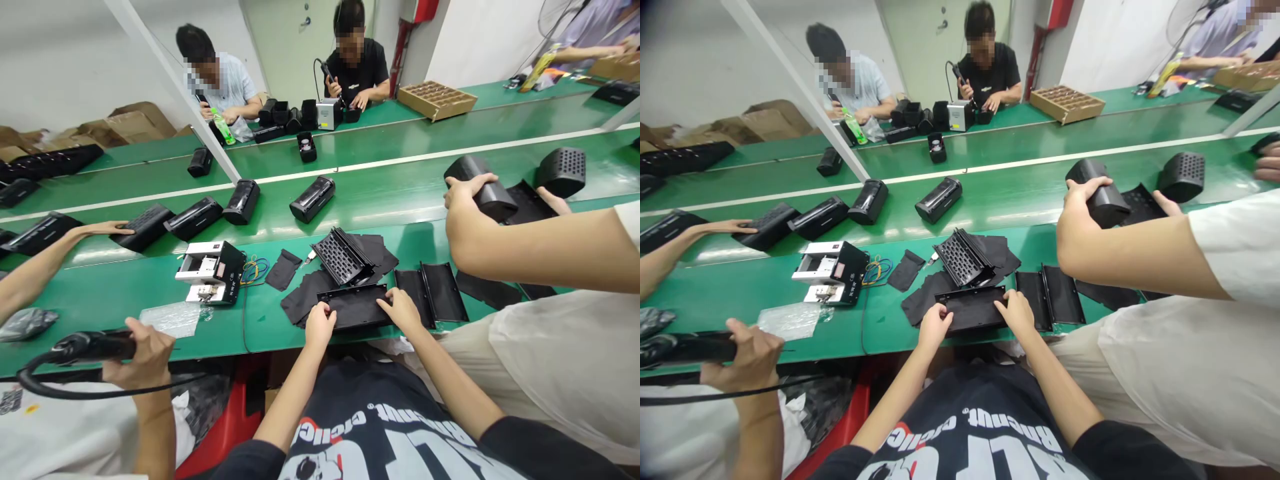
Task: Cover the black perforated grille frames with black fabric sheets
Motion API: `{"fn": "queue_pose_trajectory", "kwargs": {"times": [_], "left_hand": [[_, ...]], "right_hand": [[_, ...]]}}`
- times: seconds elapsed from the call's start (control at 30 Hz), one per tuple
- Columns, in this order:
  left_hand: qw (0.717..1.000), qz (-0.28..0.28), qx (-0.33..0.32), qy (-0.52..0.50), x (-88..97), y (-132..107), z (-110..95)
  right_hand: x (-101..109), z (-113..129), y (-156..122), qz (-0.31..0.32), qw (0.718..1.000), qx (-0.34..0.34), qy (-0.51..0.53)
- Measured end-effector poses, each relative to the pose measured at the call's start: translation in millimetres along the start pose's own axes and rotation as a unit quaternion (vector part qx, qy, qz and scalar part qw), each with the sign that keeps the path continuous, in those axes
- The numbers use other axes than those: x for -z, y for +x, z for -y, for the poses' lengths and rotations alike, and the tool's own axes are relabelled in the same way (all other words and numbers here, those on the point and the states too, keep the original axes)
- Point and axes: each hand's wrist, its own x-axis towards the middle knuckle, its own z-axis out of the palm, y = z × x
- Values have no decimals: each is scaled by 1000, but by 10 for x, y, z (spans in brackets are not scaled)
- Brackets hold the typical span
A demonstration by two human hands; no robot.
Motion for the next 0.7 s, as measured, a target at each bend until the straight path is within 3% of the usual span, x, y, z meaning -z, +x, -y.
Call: {"fn": "queue_pose_trajectory", "kwargs": {"times": [0.1,0.23,0.53,0.7], "left_hand": [[1000,12,23,-10,32,-6,-48],[999,11,33,-21,34,-4,-53],[989,-38,-1,-141,-59,20,109],[982,-56,6,-182,-42,121,133]], "right_hand": [[-42,-59,28,21,999,-39,7],[-80,-170,116,77,995,-18,59],[-29,-285,189,61,978,51,193],[-72,-276,221,106,949,29,295]]}}
